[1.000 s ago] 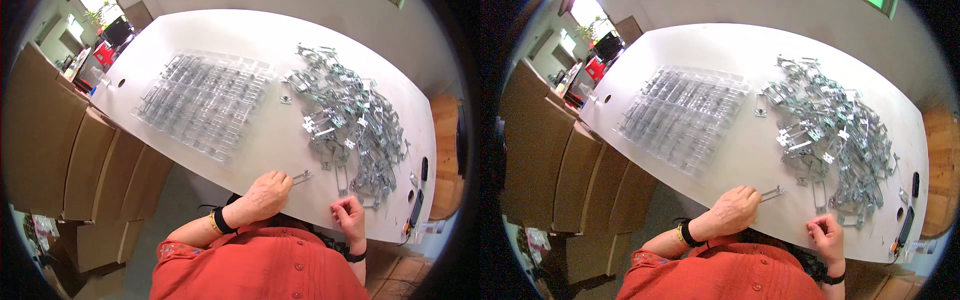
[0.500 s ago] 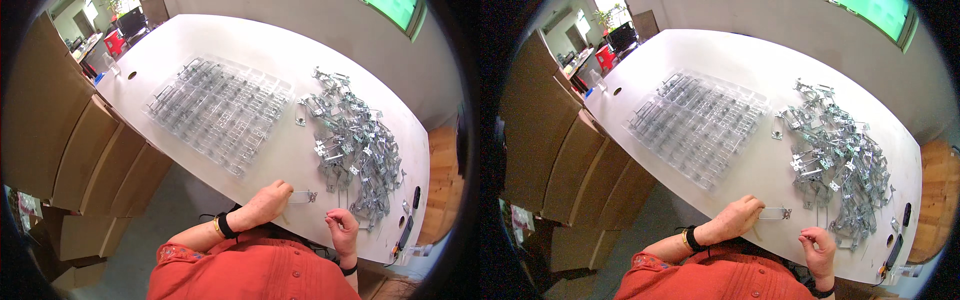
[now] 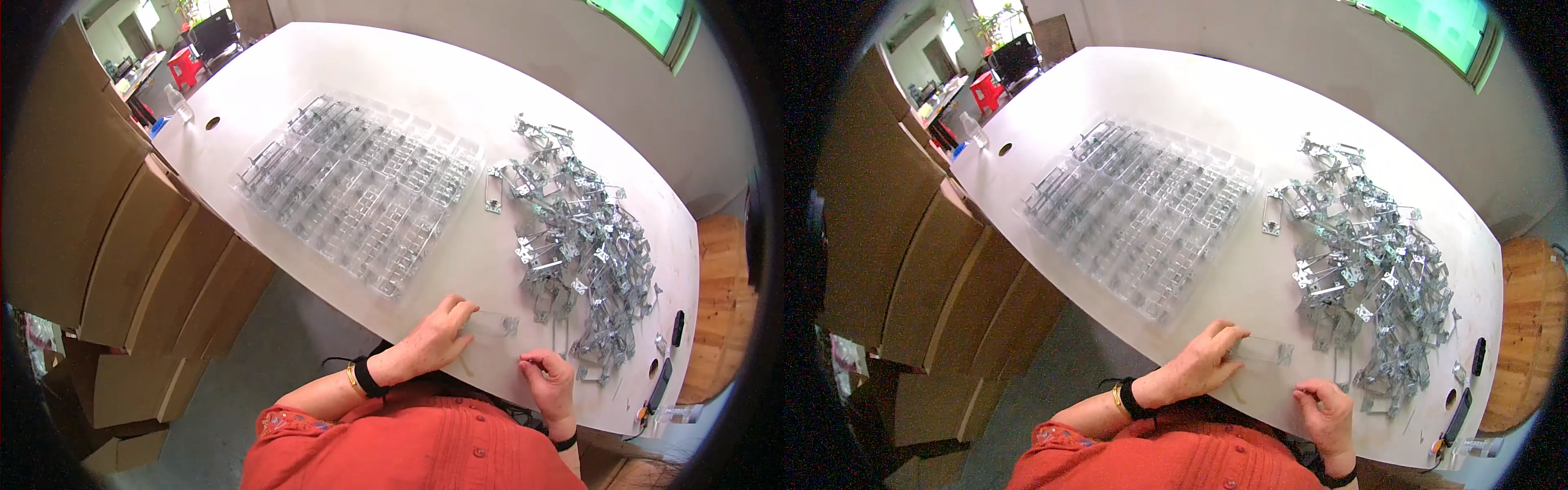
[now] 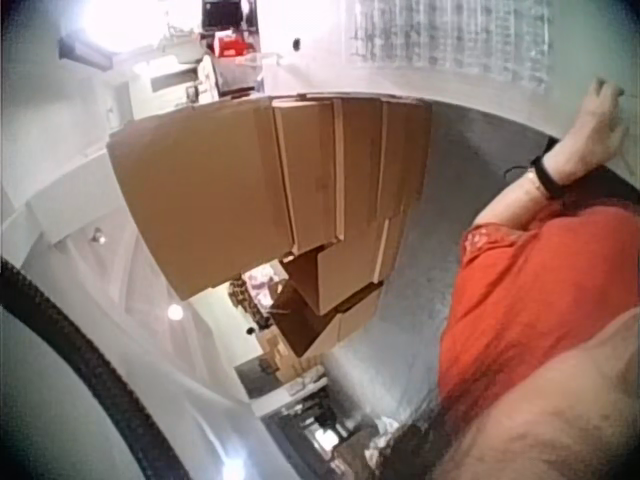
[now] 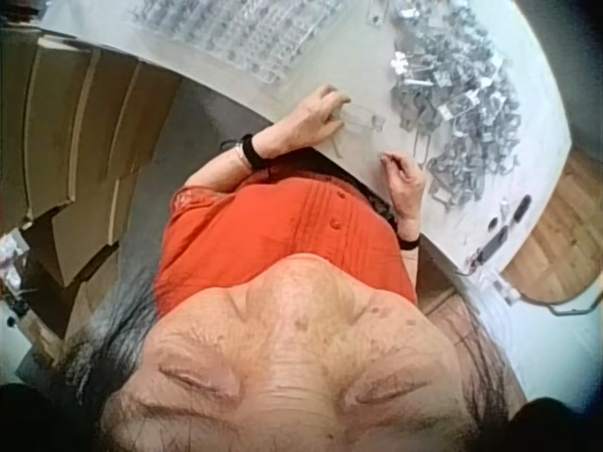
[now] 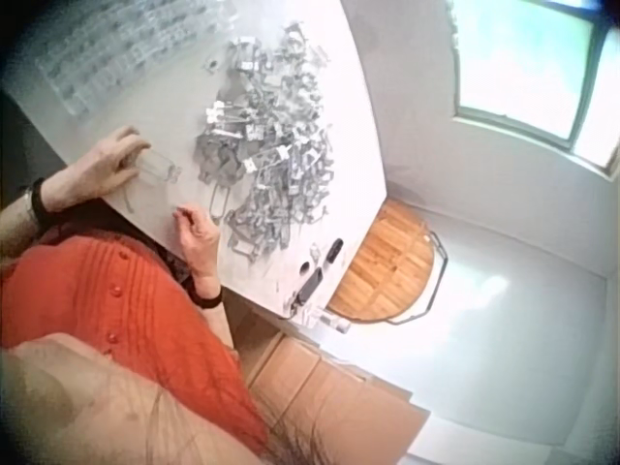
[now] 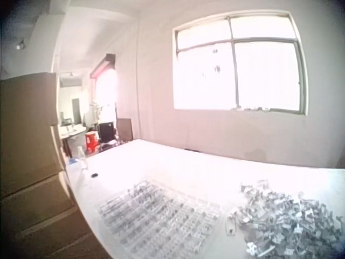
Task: The person assembles small metal hardware components by hand. They pick up a metal bracket and a screw, insert the screw into the bracket, and place the assembled unit into a clear plastic organizer tray. This process is repeated multiple times with components from a pile on the table.
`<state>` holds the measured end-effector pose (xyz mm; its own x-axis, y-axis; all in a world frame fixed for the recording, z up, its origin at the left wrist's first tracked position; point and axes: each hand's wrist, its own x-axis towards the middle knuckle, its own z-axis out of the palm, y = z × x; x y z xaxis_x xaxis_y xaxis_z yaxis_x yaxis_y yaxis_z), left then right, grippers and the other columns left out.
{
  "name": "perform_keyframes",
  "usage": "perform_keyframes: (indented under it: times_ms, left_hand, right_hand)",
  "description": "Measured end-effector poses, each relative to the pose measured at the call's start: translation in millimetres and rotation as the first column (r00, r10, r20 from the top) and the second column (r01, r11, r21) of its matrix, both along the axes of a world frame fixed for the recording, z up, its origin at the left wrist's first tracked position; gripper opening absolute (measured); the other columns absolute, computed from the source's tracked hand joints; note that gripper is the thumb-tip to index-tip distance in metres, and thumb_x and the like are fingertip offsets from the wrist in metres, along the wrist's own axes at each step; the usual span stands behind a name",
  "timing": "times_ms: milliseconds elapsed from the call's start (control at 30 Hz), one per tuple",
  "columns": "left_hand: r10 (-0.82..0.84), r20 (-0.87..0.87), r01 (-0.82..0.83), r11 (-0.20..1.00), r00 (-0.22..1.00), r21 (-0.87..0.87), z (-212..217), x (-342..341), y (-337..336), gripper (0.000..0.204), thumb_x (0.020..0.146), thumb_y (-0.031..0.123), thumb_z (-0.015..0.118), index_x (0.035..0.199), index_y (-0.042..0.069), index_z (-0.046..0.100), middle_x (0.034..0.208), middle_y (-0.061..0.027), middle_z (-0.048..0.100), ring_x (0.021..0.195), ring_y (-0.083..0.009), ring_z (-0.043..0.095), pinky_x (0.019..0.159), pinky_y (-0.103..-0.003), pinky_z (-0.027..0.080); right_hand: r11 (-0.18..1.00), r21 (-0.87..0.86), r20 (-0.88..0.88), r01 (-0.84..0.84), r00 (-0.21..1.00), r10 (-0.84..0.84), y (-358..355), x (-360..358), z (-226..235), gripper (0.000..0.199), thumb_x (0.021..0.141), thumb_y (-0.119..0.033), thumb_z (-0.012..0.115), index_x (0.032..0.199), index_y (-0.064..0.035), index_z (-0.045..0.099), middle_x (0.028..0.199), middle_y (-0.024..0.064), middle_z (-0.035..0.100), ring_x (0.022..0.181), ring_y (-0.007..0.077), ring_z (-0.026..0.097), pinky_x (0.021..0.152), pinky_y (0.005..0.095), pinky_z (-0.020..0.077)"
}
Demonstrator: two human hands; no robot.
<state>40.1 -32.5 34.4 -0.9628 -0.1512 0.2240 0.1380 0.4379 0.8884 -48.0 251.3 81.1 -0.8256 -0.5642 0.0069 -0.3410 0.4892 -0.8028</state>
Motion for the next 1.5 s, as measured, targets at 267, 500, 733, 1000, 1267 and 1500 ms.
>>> perform_keyframes:
  times_ms: [267,500,733,1000,1267,1500]
  left_hand:
    - [-0.010,-0.036,0.007,0.997,0.999,-0.072,-12.4,-0.7,0.9,0.050,0.094,0.007,0.081,0.140,0.003,0.063,0.132,-0.0230,0.063,0.111,-0.0420,0.070,0.093,-0.046,0.061]
    - [-0.032,-0.040,0.026,0.990,0.999,-0.138,-3.2,-2.3,2.5,0.048,0.092,0.007,0.081,0.137,0.002,0.065,0.127,-0.0212,0.065,0.099,-0.0375,0.071,0.085,-0.044,0.061]
    - [-0.085,0.133,0.087,0.996,0.987,-0.007,20.2,-1.9,-1.0,0.043,0.091,0.005,0.084,0.131,0.002,0.069,0.112,-0.0117,0.067,0.081,-0.0201,0.065,0.072,-0.034,0.056]
    - [-0.139,0.096,0.147,0.986,0.986,-0.082,23.4,-2.3,2.0,0.043,0.088,0.005,0.086,0.128,0.004,0.070,0.110,-0.0112,0.067,0.085,-0.0223,0.066,0.074,-0.035,0.055]
    - [-0.133,0.113,0.140,0.989,0.985,-0.053,23.4,-2.1,-0.8,0.043,0.086,0.007,0.087,0.127,0.005,0.072,0.106,-0.0090,0.067,0.083,-0.0202,0.063,0.072,-0.034,0.052]
    - [-0.132,0.096,0.134,0.991,0.987,-0.022,19.8,1.3,-5.3,0.044,0.086,0.007,0.088,0.127,0.005,0.072,0.107,-0.0082,0.067,0.080,-0.0186,0.061,0.070,-0.033,0.051]
  right_hand:
    - [0.995,-0.061,0.161,0.076,0.985,-0.066,3.6,6.3,-12.8,0.012,0.098,0.004,0.079,0.109,-0.0010,0.078,0.092,0.0090,0.080,0.081,0.0140,0.076,0.075,0.0292,0.0598]
    - [0.983,-0.085,0.043,0.161,0.987,-0.158,1.4,10.5,-4.0,0.011,0.101,-0.005,0.080,0.112,-0.0028,0.079,0.088,0.0079,0.081,0.078,0.0118,0.074,0.072,0.0291,0.0582]
    - [0.948,-0.261,0.167,0.183,0.976,-0.143,2.8,11.3,2.5,0.019,0.102,0.000,0.078,0.121,-0.0019,0.077,0.109,0.0087,0.083,0.097,0.0109,0.078,0.087,0.0264,0.0613]
    - [0.950,-0.262,0.006,0.171,0.984,-0.176,2.1,6.3,-2.7,0.016,0.102,0.001,0.079,0.117,-0.0035,0.078,0.116,0.0085,0.081,0.098,0.0141,0.076,0.088,0.0284,0.0607]
    - [0.952,-0.244,0.011,0.186,0.982,-0.189,-10.2,2.5,-1.5,0.015,0.101,-0.001,0.080,0.115,-0.0049,0.079,0.106,0.0080,0.081,0.093,0.0147,0.075,0.083,0.0290,0.0595]
    - [0.957,-0.231,-0.017,0.176,0.983,-0.185,-28.4,-2.5,-7.5,0.014,0.102,-0.003,0.080,0.115,-0.0055,0.078,0.099,0.0075,0.081,0.087,0.0146,0.076,0.079,0.0292,0.0591]
